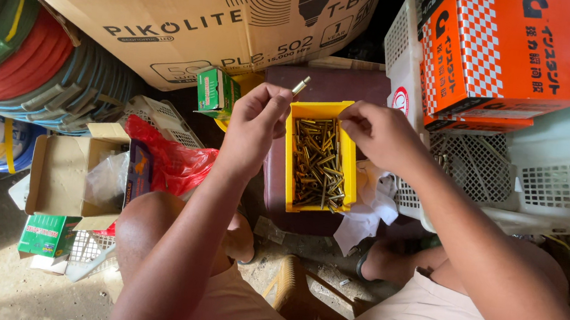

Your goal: The person sits on the floor and repeatedly picks up nails from a yellow container, inserting them into a metal tube held in the left hand. The person handles the nails and tube by hand, occasionally adjusting the pile of nails in the container.

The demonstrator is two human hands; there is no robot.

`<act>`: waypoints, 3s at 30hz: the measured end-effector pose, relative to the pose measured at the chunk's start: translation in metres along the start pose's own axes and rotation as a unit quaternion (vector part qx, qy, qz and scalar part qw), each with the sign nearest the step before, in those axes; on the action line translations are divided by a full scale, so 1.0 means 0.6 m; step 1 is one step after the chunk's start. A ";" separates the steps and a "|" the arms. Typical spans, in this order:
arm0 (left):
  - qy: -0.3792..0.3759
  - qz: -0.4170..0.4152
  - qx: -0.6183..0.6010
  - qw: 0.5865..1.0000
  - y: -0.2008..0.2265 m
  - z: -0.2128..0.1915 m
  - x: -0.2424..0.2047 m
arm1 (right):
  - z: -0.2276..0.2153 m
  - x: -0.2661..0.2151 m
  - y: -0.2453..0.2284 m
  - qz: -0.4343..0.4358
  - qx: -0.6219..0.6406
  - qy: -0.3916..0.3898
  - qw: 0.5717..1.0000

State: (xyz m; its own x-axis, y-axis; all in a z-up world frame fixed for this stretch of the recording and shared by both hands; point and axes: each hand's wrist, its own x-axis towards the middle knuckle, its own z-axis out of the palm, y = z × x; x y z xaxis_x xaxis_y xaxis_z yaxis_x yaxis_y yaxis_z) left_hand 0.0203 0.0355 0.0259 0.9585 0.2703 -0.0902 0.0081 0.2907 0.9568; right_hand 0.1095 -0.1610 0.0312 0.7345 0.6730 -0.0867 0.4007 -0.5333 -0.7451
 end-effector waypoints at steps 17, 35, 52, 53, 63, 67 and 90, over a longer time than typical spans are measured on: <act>0.026 -0.006 -0.034 0.999 -0.013 0.023 0.053 | 0.204 0.135 0.079 0.166 -0.187 -0.146 0.957; 0.017 -0.002 0.013 1.000 -0.010 0.011 0.044 | 0.206 0.141 0.090 0.203 -0.214 -0.141 0.945; 0.016 0.008 0.024 1.000 -0.012 0.008 0.047 | 0.218 0.165 0.052 0.315 -0.216 -0.179 0.907; 0.017 0.007 0.023 1.000 -0.013 0.008 0.047 | 0.216 0.161 0.048 0.313 -0.198 -0.160 0.915; 0.018 0.012 0.016 1.000 -0.008 0.006 0.042 | 0.235 0.160 0.073 0.295 -0.241 -0.104 0.919; 0.024 0.006 0.019 1.000 -0.007 0.002 0.040 | 0.231 0.155 0.065 0.277 -0.234 -0.093 0.927; -0.019 -0.007 0.038 0.999 -0.022 0.007 0.031 | 0.025 0.013 0.023 0.118 0.295 0.047 0.947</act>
State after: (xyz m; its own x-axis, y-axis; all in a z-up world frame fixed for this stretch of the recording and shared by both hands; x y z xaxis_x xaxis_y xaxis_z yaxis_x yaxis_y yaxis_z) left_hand 0.0395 0.0326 0.0125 0.9683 0.2309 -0.0953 0.0428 0.2226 0.9740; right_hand 0.1129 -0.1553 0.0101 0.8217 0.5075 -0.2593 -0.1372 -0.2655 -0.9543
